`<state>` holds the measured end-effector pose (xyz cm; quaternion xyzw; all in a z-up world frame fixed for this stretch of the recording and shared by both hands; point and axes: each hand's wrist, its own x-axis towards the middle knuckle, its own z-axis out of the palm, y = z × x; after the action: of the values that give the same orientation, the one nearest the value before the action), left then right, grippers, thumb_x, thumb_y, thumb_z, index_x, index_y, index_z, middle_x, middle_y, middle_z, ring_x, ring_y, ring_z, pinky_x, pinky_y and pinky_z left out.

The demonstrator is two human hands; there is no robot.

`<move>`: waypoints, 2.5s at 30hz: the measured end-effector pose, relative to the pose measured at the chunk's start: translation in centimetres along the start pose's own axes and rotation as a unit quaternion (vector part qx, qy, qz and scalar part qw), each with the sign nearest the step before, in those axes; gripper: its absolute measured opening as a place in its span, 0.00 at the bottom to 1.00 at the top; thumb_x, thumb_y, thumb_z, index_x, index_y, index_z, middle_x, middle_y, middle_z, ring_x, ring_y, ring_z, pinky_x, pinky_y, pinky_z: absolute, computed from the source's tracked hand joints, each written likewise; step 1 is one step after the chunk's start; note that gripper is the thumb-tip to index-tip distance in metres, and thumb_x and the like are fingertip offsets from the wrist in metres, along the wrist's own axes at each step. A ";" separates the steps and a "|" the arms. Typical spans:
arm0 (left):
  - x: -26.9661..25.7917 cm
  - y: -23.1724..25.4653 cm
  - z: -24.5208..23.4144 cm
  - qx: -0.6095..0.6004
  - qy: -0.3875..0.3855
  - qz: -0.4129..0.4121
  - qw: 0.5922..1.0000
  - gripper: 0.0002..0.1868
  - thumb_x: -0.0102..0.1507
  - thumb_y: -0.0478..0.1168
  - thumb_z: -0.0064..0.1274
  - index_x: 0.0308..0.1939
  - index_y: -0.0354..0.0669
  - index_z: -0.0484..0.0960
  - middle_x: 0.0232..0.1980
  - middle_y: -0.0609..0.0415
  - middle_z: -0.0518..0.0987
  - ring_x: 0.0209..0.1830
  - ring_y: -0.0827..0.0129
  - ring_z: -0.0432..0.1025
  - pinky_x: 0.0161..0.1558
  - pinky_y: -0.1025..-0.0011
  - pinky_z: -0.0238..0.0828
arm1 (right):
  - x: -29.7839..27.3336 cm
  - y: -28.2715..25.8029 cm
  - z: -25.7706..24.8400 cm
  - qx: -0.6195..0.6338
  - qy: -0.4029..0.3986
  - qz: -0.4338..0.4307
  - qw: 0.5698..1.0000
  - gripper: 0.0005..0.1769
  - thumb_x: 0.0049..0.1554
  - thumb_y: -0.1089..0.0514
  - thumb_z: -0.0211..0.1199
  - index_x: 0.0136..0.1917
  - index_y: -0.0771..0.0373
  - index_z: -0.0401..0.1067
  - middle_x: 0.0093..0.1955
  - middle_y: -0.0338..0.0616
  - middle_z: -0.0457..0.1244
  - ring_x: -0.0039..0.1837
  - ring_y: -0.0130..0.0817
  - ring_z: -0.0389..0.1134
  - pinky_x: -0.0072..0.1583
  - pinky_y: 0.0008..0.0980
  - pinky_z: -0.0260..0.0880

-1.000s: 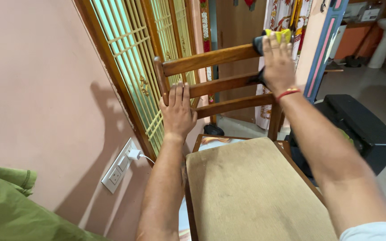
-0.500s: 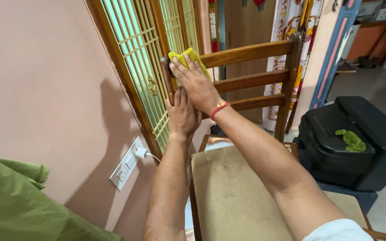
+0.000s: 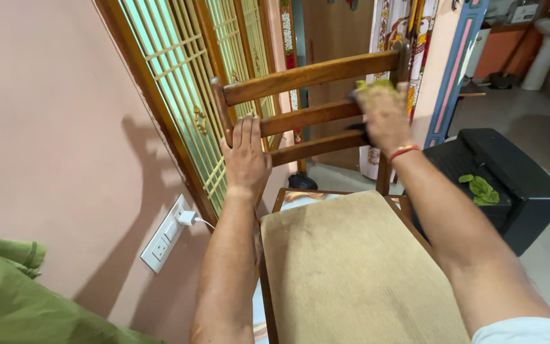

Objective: The person wipes a wooden chair with a yellow cloth, cleaning the backrest, seat, and legs. They flip the chair upside down to clean the underside and legs, then set it upright and move to another chair to continue wiping.

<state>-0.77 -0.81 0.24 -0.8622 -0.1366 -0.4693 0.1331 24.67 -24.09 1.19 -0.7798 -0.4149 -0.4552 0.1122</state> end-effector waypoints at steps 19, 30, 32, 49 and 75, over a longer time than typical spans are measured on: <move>0.7 -2.2 -0.1 -0.294 -0.042 -0.099 0.950 0.38 0.68 0.31 0.41 0.83 0.40 0.52 0.81 0.43 0.63 0.82 0.53 0.56 0.79 0.46 0.37 | 0.3 -23.8 1.4 0.381 0.086 -0.019 0.921 0.32 0.62 0.71 0.47 0.79 0.66 0.59 0.81 0.56 0.55 0.81 0.48 0.54 0.80 0.42 0.54; -7.4 0.5 -4.6 -0.469 0.086 -0.329 0.815 0.30 0.74 0.46 0.47 0.77 0.38 0.62 0.73 0.43 0.70 0.70 0.59 0.66 0.67 0.64 0.61 | -0.1 -26.1 -3.5 0.887 -0.078 0.171 0.422 0.43 0.57 0.72 0.47 0.83 0.57 0.44 0.71 0.51 0.59 0.68 0.37 0.62 0.67 0.32 0.63; -6.7 0.2 -4.0 -0.533 0.055 -0.339 0.773 0.29 0.74 0.46 0.47 0.76 0.38 0.62 0.72 0.43 0.70 0.69 0.60 0.66 0.67 0.64 0.60 | 0.2 -26.6 -3.9 0.918 -0.122 0.150 0.347 0.42 0.63 0.68 0.47 0.86 0.54 0.39 0.69 0.55 0.60 0.68 0.38 0.61 0.68 0.32 0.61; 7.3 -5.2 -4.6 -0.231 0.044 -0.172 0.957 0.38 0.64 0.30 0.43 0.79 0.53 0.58 0.82 0.40 0.55 0.80 0.45 0.58 0.73 0.58 0.60 | 11.5 -13.6 -3.8 0.214 0.001 -0.036 0.976 0.39 0.66 0.31 0.49 0.80 0.56 0.54 0.76 0.55 0.53 0.81 0.56 0.46 0.75 0.75 0.34; 8.8 -4.7 0.4 -0.271 0.158 -0.197 0.929 0.39 0.75 0.42 0.44 0.83 0.53 0.38 0.78 0.42 0.67 0.64 0.50 0.76 0.61 0.58 0.77 | 10.8 -14.1 -1.0 0.217 0.062 -0.034 0.974 0.38 0.65 0.31 0.58 0.77 0.54 0.58 0.71 0.51 0.53 0.79 0.53 0.47 0.76 0.72 0.27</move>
<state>2.46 4.72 7.98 -0.7357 -0.1484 -0.6355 -0.1811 16.08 -9.81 7.55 -0.6922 -0.5225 -0.4056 0.2886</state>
